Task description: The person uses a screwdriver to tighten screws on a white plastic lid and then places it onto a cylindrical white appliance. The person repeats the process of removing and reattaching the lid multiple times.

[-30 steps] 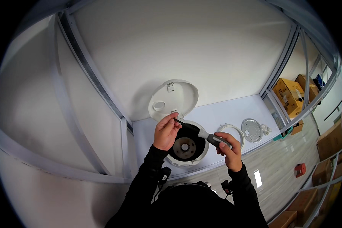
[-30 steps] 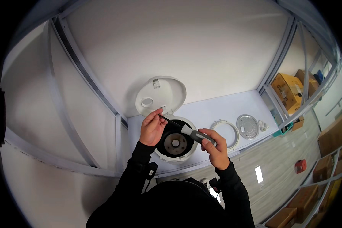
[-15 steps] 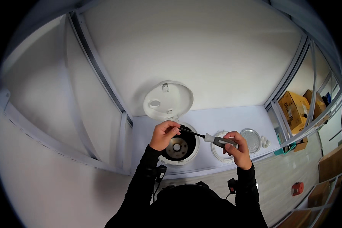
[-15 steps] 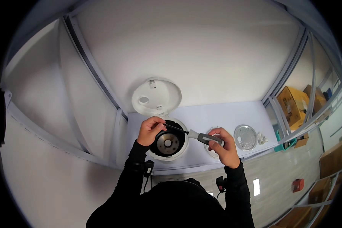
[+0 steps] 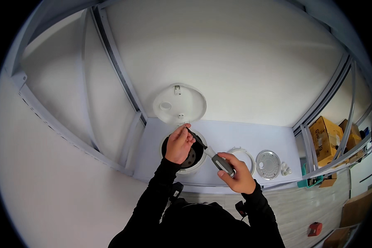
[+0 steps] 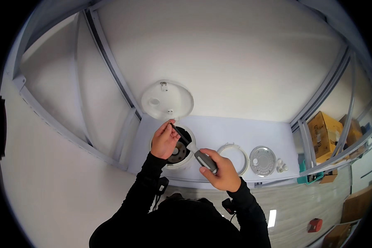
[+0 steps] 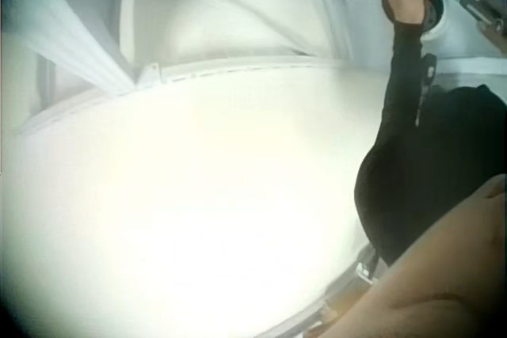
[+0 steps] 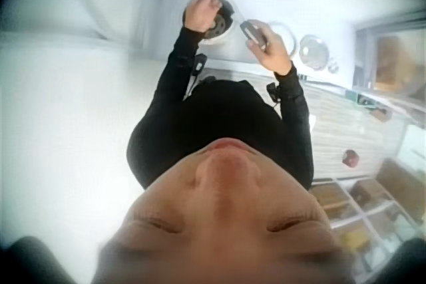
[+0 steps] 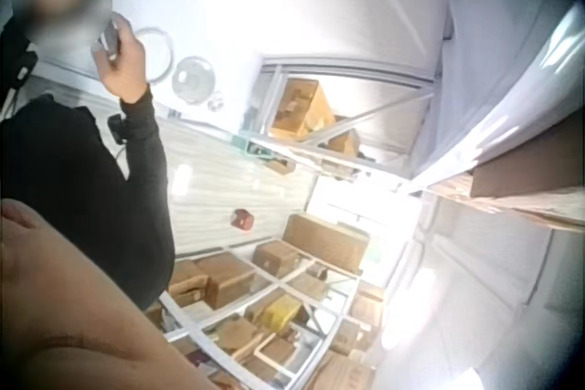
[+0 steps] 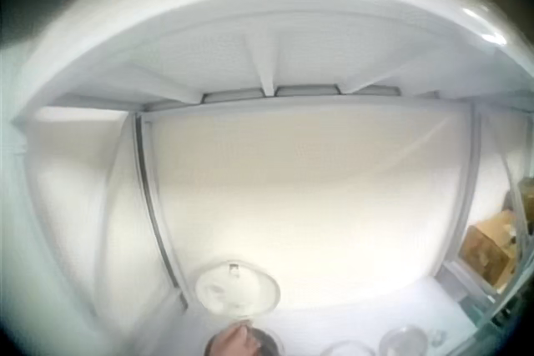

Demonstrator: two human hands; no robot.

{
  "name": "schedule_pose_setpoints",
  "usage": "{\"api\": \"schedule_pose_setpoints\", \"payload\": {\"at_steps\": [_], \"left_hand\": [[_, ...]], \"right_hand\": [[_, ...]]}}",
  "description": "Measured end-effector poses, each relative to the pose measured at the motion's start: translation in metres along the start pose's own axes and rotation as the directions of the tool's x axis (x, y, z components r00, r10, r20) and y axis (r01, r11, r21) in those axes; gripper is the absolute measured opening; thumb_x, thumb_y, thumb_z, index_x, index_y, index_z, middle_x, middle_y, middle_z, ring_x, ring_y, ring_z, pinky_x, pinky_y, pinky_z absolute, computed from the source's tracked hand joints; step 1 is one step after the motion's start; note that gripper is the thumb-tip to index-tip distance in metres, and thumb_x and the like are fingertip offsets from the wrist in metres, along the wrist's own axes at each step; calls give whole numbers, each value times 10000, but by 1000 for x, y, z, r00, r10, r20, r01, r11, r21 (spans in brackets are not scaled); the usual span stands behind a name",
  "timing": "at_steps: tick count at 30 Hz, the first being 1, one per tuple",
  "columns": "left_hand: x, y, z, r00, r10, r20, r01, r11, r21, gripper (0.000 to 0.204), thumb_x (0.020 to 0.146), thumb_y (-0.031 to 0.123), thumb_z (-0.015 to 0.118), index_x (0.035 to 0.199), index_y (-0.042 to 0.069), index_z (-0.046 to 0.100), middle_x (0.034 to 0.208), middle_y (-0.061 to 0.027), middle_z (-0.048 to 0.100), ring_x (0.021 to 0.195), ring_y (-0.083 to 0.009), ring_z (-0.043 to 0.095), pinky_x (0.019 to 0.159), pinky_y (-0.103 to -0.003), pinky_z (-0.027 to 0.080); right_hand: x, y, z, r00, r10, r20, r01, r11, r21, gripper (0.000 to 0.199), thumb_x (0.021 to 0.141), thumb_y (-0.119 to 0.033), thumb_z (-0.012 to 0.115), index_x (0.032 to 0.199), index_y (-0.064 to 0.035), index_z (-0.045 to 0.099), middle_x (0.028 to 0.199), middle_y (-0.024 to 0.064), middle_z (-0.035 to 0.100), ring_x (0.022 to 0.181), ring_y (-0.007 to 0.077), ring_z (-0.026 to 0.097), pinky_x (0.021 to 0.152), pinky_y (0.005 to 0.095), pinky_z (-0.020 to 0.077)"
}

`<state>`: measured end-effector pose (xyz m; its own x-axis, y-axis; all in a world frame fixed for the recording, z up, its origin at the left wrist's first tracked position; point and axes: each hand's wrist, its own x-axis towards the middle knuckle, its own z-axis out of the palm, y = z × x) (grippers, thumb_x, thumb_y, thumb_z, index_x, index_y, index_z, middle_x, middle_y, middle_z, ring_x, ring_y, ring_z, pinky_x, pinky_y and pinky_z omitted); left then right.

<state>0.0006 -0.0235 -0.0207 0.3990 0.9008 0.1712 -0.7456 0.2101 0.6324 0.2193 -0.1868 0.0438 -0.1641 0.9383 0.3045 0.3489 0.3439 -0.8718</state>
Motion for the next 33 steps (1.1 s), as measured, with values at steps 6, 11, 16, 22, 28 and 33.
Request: {"api": "schedule_pose_setpoints", "payload": {"at_steps": [6,11,16,22,28,33], "left_hand": [[7,3,1,998,-32,59,28,998,63,318,1062,124,547,1354,-2,558,948,-19,633,892,-119,595,863,-319,497],[11,16,15,980,-130,147,111,985,135,387,1051,99,556,1423,0,520,1146,-43,635,1040,-145,628,958,-338,509],[23,39,2,962,-177,208,144,976,163,457,1039,56,533,1488,25,454,1359,-79,581,1173,-174,595,1024,-372,479],[36,58,-11,930,-249,272,215,965,150,506,995,18,610,1463,11,419,1370,-116,573,1225,-181,586,1029,-332,508],[48,67,-27,900,-300,317,282,954,103,473,976,21,639,1410,17,452,1288,-123,612,1143,-175,623,1005,-332,524],[52,71,-31,885,-317,340,289,948,133,489,968,71,665,1412,49,460,1267,-99,626,1100,-173,630,936,-310,510]], "right_hand": [[23,-11,25,968,-200,-151,161,958,-238,495,932,-157,691,1390,-46,538,981,194,689,695,347,659,632,373,519],[48,-15,53,925,-251,-285,117,903,-414,472,936,-179,682,1356,-10,551,877,163,655,661,355,640,588,410,499],[74,-27,81,897,-228,-379,21,879,-477,467,943,-202,673,1350,-5,556,869,160,666,673,352,654,585,416,505],[98,-36,105,872,-216,-439,-18,882,-471,452,939,-215,673,1320,11,581,943,202,712,739,380,701,632,414,546],[110,-45,121,857,-174,-485,-93,873,-478,445,930,-218,679,1300,14,597,985,225,722,766,393,712,653,417,559],[113,-50,131,842,-134,-523,-156,867,-474,440,930,-228,674,1292,12,605,979,227,724,759,392,714,653,416,561]]}}
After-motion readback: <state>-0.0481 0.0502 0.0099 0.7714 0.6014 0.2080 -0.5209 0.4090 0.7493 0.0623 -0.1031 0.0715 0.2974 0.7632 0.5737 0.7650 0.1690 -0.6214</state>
